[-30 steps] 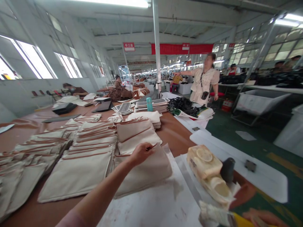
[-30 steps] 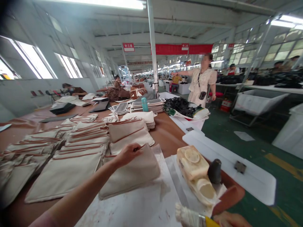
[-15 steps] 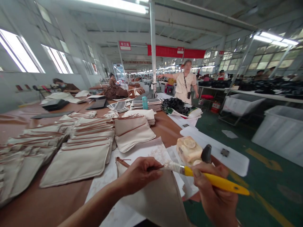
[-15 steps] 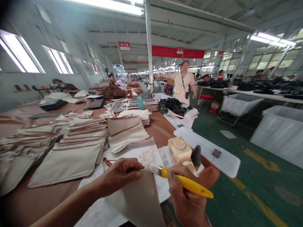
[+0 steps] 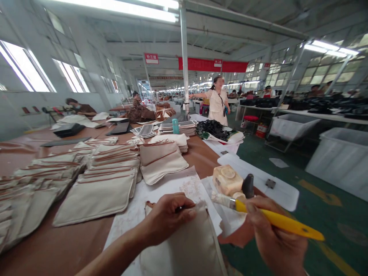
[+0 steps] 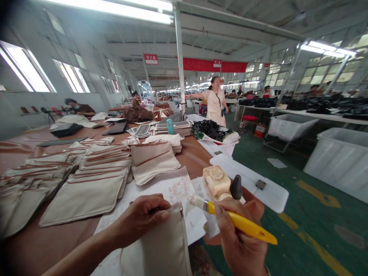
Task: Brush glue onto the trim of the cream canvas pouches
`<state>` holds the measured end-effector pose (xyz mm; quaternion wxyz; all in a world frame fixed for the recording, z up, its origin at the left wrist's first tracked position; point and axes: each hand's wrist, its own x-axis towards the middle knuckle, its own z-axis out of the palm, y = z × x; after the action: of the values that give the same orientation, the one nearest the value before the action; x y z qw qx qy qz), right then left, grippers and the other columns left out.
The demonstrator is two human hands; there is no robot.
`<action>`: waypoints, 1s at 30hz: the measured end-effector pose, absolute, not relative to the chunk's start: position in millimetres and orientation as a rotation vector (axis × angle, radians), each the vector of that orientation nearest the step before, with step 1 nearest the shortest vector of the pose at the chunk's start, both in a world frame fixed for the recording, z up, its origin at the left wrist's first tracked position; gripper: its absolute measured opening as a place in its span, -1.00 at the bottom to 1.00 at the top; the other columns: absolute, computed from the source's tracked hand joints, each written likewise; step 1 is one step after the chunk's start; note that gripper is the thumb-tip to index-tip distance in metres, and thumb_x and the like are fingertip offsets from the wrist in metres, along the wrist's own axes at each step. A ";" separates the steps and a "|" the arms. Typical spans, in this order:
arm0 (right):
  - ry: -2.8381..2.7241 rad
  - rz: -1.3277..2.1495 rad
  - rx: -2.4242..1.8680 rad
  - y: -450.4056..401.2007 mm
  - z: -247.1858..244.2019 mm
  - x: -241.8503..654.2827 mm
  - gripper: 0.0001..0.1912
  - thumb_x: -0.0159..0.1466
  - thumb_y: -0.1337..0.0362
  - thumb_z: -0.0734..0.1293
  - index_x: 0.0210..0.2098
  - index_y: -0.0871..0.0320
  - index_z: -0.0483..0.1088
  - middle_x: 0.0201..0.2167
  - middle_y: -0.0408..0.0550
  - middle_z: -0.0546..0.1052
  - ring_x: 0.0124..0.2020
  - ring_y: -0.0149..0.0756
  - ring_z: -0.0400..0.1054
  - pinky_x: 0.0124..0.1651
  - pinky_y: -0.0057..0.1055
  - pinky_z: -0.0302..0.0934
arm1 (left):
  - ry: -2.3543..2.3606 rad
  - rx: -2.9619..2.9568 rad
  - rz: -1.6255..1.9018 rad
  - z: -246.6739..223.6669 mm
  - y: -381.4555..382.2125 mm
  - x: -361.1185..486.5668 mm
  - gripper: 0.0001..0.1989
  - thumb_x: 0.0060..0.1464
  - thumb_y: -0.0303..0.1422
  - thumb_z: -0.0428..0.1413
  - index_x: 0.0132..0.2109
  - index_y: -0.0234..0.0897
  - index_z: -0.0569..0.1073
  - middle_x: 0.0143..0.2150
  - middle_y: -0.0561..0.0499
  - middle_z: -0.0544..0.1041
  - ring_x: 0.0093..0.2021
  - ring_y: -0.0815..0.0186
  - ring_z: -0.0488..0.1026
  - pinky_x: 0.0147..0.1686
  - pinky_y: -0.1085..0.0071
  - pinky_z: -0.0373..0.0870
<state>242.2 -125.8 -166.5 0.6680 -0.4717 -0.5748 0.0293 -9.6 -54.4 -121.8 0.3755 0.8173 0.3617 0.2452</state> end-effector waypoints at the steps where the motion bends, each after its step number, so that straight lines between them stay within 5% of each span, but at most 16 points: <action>1: -1.220 0.096 -1.067 -126.5 -165.8 245.7 -0.94 0.34 0.28 0.38 -0.23 0.10 0.52 -0.33 -0.06 0.52 -0.43 -0.27 0.38 -0.41 -0.38 0.27 | 0.921 2.181 0.692 -120.6 -56.9 -10.0 -0.70 0.27 -0.17 0.08 -0.25 -0.28 0.58 -0.37 0.05 0.47 -0.37 0.40 0.40 -0.41 0.53 0.23; 6: -0.921 0.390 -0.975 -134.0 -144.5 250.2 -0.83 0.25 0.17 0.48 -0.34 0.15 0.53 -0.48 -0.08 0.42 -0.55 -0.33 0.27 -0.53 -0.42 0.24 | 0.778 2.819 0.926 -116.9 -71.3 -10.4 -0.82 0.34 -0.34 0.05 -0.19 -0.23 0.53 -0.38 0.06 0.51 -0.44 0.40 0.40 -0.45 0.43 0.17; 10: -0.860 0.552 -0.931 -139.4 -128.8 244.2 -0.80 0.21 0.16 0.51 -0.37 0.17 0.53 -0.57 -0.12 0.37 -0.64 -0.41 0.18 -0.66 -0.52 0.10 | 0.556 3.252 0.829 -110.7 -82.0 -10.7 -0.74 0.37 -0.42 -0.06 -0.31 -0.27 0.42 -0.52 0.08 0.40 -0.56 0.35 0.23 -0.53 0.27 -0.01; 14: -0.966 0.555 -0.911 -141.5 -131.8 238.2 -0.85 0.25 0.21 0.49 -0.36 0.15 0.52 -0.39 -0.04 0.47 -0.57 -0.40 0.27 -0.61 -0.53 0.19 | 0.441 3.263 0.948 -105.0 -86.6 -11.2 -0.82 0.31 -0.51 -0.02 -0.30 -0.30 0.38 -0.53 0.10 0.40 -0.60 0.38 0.18 -0.57 0.25 -0.06; 20: -1.537 0.538 -0.848 -146.6 -137.2 248.1 -0.83 0.40 0.33 0.30 -0.32 0.11 0.49 -0.49 -0.08 0.43 -0.45 -0.31 0.32 -0.39 -0.44 0.27 | 0.428 3.302 0.982 -107.7 -86.0 -13.7 -0.81 0.29 -0.53 -0.05 -0.29 -0.29 0.38 -0.52 0.09 0.40 -0.59 0.38 0.22 -0.57 0.25 -0.04; 24: -1.512 0.421 -0.878 -151.5 -131.1 257.3 -0.88 0.39 0.37 0.31 -0.23 0.08 0.49 -0.37 -0.07 0.52 -0.37 -0.28 0.40 -0.27 -0.41 0.29 | 0.476 3.258 0.964 -111.6 -85.1 -13.4 -0.78 0.32 -0.52 -0.06 -0.30 -0.31 0.38 -0.51 0.07 0.42 -0.57 0.36 0.20 -0.55 0.25 -0.05; 30: -1.497 0.449 -1.014 -151.4 -138.7 230.1 -0.70 0.42 0.17 0.28 -0.44 0.11 0.43 -0.54 -0.08 0.41 -0.52 -0.31 0.29 -0.45 -0.42 0.19 | 0.525 3.248 0.809 -119.1 -79.7 -17.3 -0.72 0.37 -0.48 -0.17 -0.27 -0.29 0.38 -0.47 0.06 0.38 -0.53 0.33 0.23 -0.48 0.26 0.01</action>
<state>230.1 -151.4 -138.7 0.5967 -0.4368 -0.6448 0.1934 -17.3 -79.7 -119.1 -0.1231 0.9513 0.1538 0.2370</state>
